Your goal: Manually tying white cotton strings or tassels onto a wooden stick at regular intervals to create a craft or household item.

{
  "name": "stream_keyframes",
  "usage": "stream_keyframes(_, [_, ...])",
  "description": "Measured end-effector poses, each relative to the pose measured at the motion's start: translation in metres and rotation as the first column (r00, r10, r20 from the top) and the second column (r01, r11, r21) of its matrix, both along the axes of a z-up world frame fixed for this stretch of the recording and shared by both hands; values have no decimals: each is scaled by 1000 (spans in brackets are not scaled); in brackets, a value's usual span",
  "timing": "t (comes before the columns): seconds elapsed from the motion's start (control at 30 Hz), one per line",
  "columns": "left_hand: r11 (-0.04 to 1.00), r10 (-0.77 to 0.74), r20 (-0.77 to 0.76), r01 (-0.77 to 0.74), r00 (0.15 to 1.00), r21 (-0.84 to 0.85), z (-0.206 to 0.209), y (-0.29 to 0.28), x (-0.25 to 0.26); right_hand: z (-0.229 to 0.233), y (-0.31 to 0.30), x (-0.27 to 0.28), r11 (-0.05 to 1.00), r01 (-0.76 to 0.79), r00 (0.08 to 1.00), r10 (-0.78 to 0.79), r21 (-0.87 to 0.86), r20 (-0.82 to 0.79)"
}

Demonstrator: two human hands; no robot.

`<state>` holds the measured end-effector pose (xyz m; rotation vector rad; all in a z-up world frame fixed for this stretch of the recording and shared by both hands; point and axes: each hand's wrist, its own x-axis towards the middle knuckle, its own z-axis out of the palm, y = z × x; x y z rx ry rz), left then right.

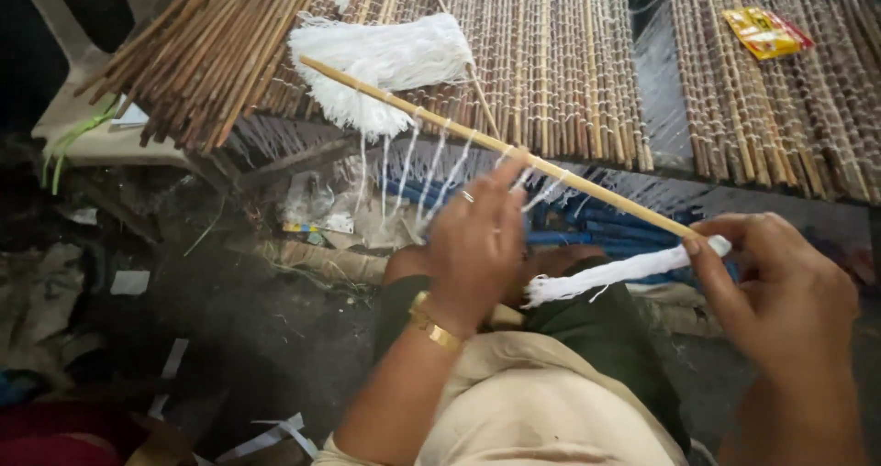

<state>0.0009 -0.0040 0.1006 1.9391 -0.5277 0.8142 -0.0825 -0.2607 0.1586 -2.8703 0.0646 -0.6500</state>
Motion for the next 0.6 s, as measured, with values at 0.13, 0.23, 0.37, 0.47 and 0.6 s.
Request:
stream_keyframes(0.13, [998,37,-12,-36,999,49,-5,12,11,2,5,0,1000,9,1000,-9,2,-16])
stream_keyframes(0.23, [999,-31,5,31,1000,-24,-4,7,-2,8,15,0,998,-27,999,29,49,-32])
stream_keyframes(0.37, [904,-381,-202,318,902,-286,-6,-27,-29,8,23,3,945,-182,971,216,270,-100])
stream_keyframes(0.47, [598,-762,-399,319,510,-735,-35,-54,-29,1,31,3,901,-175,951,259,396,-170])
stream_keyframes(0.6, [816,-523,-503,233,688,-530,-27,-47,-26,-4,31,2,874,-344,920,387,342,-63])
